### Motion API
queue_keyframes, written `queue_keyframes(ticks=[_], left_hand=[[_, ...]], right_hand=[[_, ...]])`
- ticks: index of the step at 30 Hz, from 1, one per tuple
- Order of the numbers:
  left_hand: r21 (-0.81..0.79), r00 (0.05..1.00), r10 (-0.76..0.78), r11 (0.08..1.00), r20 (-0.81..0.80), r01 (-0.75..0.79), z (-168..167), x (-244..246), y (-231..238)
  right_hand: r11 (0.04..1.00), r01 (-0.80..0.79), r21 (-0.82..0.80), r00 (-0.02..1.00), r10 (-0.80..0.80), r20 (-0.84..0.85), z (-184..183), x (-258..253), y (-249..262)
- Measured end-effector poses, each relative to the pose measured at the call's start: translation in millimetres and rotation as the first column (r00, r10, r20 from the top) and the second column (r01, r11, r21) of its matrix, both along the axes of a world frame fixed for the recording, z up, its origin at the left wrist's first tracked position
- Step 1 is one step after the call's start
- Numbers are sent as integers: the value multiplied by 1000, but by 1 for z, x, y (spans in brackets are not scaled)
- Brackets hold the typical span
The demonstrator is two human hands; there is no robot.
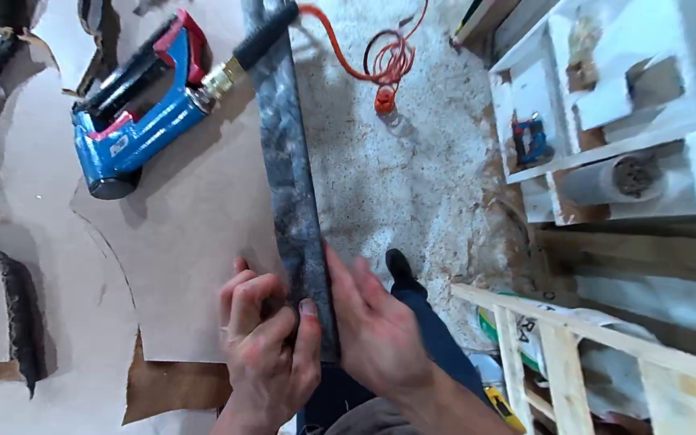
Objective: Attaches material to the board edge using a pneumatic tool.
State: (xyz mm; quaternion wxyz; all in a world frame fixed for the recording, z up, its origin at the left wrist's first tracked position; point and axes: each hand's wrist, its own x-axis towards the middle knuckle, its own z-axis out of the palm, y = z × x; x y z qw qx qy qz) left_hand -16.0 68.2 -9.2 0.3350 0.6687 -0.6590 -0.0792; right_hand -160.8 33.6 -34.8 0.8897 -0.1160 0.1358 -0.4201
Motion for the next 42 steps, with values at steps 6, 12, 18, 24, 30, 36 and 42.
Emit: queue_keyframes(ticks=[6,12,18,24,30,36,42], left_hand=[[-34,999,-46,998,-16,45,-9,-8,-2],[-48,993,55,998,109,-50,-9,-6,-5],[18,981,146,989,125,-149,-4,-11,4],[-7,979,170,985,109,-170,-8,-11,6],[0,985,152,988,80,-153,-7,-11,5],[16,987,136,990,91,-138,-2,-9,5],[12,988,123,992,88,-125,-2,-8,6]], right_hand=[[455,-537,-710,356,-641,-680,84,-31,-93],[-110,-945,-309,251,-848,-466,99,150,-208],[-275,-958,-81,274,-794,-543,105,216,-245],[-175,-934,-310,311,-825,-472,213,106,-224],[238,-884,-403,142,-685,-715,154,-94,-114],[187,-921,-342,169,-601,-781,102,-108,-90],[176,-919,-354,187,-594,-782,93,-99,-87]])
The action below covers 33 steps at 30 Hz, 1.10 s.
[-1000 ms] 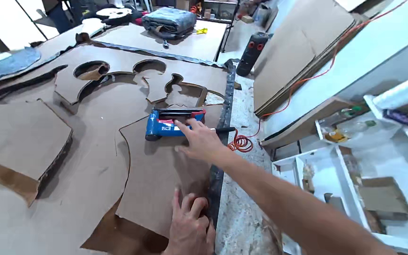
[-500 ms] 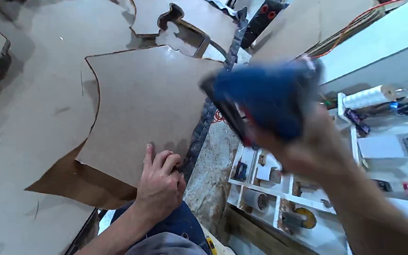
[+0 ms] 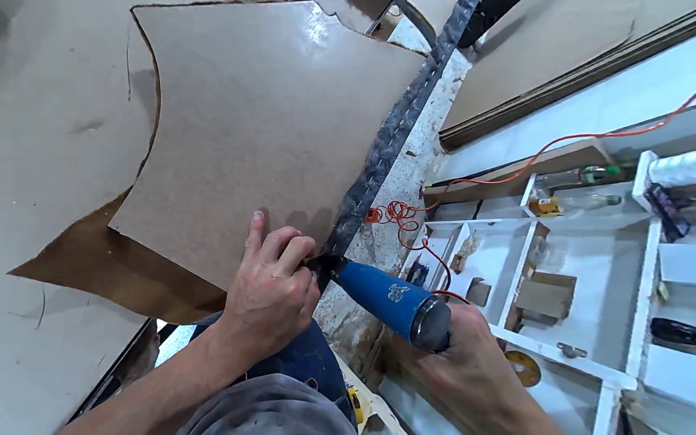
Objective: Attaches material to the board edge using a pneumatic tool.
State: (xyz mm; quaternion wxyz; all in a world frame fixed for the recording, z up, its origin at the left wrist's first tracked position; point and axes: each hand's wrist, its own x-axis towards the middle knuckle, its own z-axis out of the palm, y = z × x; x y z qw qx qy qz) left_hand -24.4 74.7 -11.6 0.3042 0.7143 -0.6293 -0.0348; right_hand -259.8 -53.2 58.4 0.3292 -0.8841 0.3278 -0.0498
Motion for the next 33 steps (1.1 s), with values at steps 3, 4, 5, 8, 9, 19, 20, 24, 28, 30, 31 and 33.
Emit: queue_keyframes(ticks=[3,4,5,8,9,19,20,24,28,30,31,33], left_hand=[[5,1000,-4,1000,-20,4,0,1,1],[7,1000,-7,1000,-27,7,1,2,1],[11,999,-13,1000,-30,13,2,2,1],[29,999,-27,999,-39,28,3,4,2],[36,998,-30,999,-51,32,4,5,2],[126,994,-48,990,-101,60,14,10,2],[132,994,-49,989,-97,62,14,10,2],[149,996,-51,987,-67,61,13,10,4],[176,986,-75,979,-150,101,25,20,5],[156,970,-124,975,-207,158,39,36,16],[128,964,-180,970,-194,207,45,45,22],[72,919,-377,920,-117,386,54,54,30]], right_hand=[[1000,-26,15,1000,26,3,0,-1,4],[999,-37,27,999,36,13,-1,-1,6],[998,-44,34,999,43,21,-2,-2,8],[998,-60,35,997,58,41,-4,-6,13],[997,-68,38,997,67,47,-4,-7,14],[990,-84,109,992,72,109,-11,-20,33],[990,-83,113,992,72,100,-11,-19,34],[996,-56,75,998,54,32,-12,-17,38],[985,157,75,987,-159,26,18,-47,22],[960,278,39,960,-279,12,35,-58,14],[945,326,25,945,-326,17,42,-61,12],[907,421,23,904,-422,72,43,-62,15]])
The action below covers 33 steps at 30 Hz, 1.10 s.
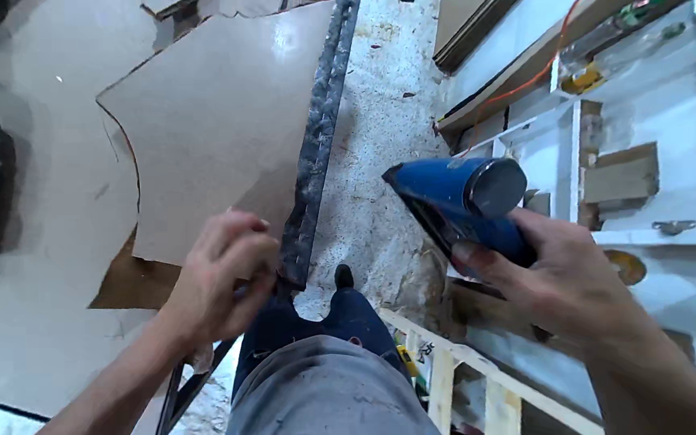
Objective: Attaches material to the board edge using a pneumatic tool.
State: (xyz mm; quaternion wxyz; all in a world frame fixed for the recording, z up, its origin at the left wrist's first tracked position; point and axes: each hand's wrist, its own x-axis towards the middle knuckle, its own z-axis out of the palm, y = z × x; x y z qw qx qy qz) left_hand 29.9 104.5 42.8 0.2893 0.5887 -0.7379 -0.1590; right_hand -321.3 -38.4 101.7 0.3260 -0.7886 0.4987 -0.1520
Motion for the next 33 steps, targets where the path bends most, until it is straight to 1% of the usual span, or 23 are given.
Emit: queue_keyframes(ticks=[1,3,5,7,9,10,11,13,16,19,21,23,26,30,33], left_hand=[[-21,993,-107,994,56,109,1,0,0],[5,943,-281,959,176,284,-3,-4,-7],[50,891,-386,921,240,386,-10,-4,-18],[65,858,-456,888,238,455,-15,-3,-31],[65,827,-525,850,202,523,-17,-2,-43],[38,818,-548,834,174,551,-19,-3,-47],[0,817,-560,825,139,565,-23,-3,-50],[-80,839,-542,836,42,543,-32,-4,-50],[-124,871,-489,868,-55,480,-37,-1,-47],[-134,880,-462,884,-107,448,-38,3,-45],[-134,883,-446,893,-143,430,-39,6,-46],[-109,886,-431,902,-170,418,-38,10,-47],[-29,871,-436,897,-225,441,-36,17,-53],[32,869,-440,888,-227,458,-35,25,-60],[45,866,-445,884,-227,466,-35,26,-60]], right_hand=[[999,49,-12,998,-49,39,-4,2,6],[992,129,4,985,-128,112,-18,5,25],[982,169,90,966,-183,185,-38,8,50],[961,192,201,945,-236,225,-58,11,75],[938,213,274,942,-271,197,-78,12,98],[931,217,295,946,-275,173,-87,12,108],[923,220,317,952,-275,138,-95,12,117],[912,229,339,959,-272,84,-107,12,133],[900,253,356,957,-287,47,-116,13,149],[875,290,389,937,-342,71,-112,15,160],[890,278,361,925,-350,150,-105,16,163],[932,230,280,936,-290,200,-95,18,165],[981,102,168,965,-139,222,-73,24,158],[989,-31,141,977,0,211,-52,40,141],[989,-91,117,980,68,188,-51,48,133]])
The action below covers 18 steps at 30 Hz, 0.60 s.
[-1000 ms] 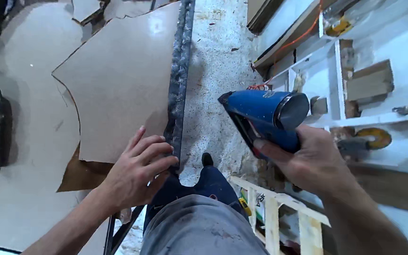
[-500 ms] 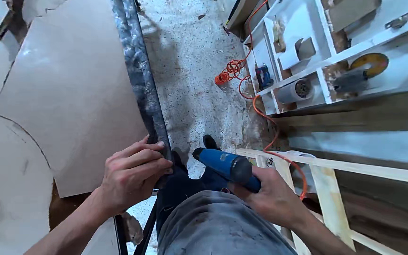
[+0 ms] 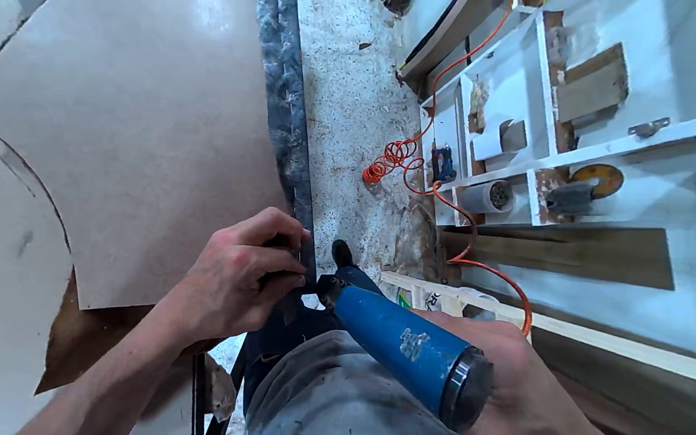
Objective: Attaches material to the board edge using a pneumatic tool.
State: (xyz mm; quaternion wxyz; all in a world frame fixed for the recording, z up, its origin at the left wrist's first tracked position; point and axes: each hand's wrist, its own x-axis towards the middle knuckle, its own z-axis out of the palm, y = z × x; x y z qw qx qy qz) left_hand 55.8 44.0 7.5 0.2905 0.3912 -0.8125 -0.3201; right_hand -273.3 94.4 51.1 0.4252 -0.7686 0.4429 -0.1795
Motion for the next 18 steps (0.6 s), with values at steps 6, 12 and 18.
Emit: queue_keyframes(ticks=[6,12,18], left_hand=[[-4,999,2,1000,-38,-2,0,0,-1],[-8,1000,-7,1000,-15,7,0,1,-3],[-28,1000,-8,1000,13,8,0,0,-5]], right_hand=[[998,-65,10,996,66,-66,8,7,-12],[995,-94,42,985,99,-141,14,14,-16],[995,-93,36,984,97,-146,12,18,-16]])
